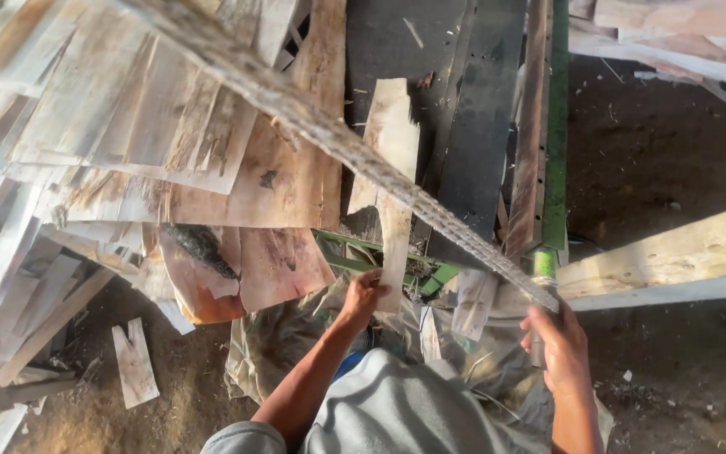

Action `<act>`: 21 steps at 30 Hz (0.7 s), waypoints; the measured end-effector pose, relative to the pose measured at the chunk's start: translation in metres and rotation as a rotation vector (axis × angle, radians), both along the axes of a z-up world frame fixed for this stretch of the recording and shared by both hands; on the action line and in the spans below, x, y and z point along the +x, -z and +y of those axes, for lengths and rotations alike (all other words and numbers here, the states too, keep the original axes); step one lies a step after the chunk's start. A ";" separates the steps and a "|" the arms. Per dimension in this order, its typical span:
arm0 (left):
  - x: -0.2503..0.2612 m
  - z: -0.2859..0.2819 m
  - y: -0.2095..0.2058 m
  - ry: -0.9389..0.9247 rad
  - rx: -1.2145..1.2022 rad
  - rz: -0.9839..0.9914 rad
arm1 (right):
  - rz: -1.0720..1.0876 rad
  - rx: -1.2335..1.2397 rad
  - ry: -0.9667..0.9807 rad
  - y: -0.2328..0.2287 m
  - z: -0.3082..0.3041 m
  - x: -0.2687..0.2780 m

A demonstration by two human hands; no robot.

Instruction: Cutting strips of wood veneer or thin lumber using a large industrial paper-cutter-style lever blade.

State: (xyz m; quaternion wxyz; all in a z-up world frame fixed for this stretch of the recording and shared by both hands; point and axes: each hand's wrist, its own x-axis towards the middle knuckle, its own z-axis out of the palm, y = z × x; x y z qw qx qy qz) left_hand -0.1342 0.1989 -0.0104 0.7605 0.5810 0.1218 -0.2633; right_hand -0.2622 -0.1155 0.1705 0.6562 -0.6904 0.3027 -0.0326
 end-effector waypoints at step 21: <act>-0.140 0.130 -0.124 -0.715 0.074 -0.398 | 0.455 0.119 -0.752 0.393 0.070 0.048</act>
